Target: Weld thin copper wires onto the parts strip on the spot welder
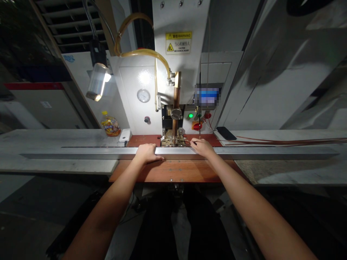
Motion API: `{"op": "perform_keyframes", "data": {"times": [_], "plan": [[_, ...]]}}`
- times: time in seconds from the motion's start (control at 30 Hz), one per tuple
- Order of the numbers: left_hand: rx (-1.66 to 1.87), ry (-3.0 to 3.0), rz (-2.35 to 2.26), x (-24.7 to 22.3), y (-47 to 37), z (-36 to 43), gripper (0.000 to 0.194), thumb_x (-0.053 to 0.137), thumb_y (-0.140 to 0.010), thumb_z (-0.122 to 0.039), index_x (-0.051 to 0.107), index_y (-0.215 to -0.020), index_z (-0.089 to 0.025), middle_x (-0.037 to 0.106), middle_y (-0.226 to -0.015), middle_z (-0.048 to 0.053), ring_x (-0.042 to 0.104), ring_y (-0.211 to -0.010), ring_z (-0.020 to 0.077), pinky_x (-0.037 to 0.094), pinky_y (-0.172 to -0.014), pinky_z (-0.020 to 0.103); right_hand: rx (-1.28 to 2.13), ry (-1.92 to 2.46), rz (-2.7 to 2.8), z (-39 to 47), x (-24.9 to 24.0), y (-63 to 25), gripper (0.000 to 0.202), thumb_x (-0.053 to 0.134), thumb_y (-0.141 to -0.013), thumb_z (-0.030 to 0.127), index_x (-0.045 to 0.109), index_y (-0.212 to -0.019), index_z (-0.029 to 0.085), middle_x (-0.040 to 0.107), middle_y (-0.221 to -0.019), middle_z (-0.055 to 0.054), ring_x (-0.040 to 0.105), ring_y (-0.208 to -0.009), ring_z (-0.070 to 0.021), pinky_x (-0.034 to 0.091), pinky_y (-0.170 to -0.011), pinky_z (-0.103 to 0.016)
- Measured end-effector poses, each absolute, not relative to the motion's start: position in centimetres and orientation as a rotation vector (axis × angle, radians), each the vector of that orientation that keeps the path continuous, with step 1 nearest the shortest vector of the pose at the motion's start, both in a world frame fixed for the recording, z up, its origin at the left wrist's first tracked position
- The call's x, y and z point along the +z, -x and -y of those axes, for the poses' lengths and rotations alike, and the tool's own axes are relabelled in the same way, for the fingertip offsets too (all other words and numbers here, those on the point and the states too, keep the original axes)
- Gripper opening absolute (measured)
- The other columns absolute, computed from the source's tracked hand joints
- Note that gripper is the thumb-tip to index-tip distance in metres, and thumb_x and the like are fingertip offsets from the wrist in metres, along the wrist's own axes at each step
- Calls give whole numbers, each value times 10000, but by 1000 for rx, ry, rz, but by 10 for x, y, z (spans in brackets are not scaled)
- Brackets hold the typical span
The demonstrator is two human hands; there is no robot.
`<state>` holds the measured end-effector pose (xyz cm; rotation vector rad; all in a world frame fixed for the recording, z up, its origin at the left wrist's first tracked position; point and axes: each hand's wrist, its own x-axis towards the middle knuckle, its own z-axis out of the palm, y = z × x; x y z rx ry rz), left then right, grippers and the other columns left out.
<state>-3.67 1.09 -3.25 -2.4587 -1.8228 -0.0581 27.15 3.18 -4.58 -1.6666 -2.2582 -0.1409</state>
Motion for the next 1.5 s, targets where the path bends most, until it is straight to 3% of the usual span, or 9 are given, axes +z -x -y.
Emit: {"op": "perform_keyframes", "data": {"times": [1.0,1.5], "plan": [[-68,2469,1816,-36,39,-20,795,473,-566,-888,619,-959,-213,699,-992,135,636,-959,336,449,-802,387,20,1482,2191,-38,-37,-266,351,356,-927,373,675,-855,244,733,-888,-32,641,-862,-177,384,-727,-241],[-54,2464,1812,-33,37,-17,833,458,-557,-902,617,-971,-197,696,-980,137,636,-945,335,453,-794,386,-1,1687,2261,-38,-37,-234,345,353,-924,377,678,-958,267,735,-972,-26,646,-854,-189,389,-726,-248]]}}
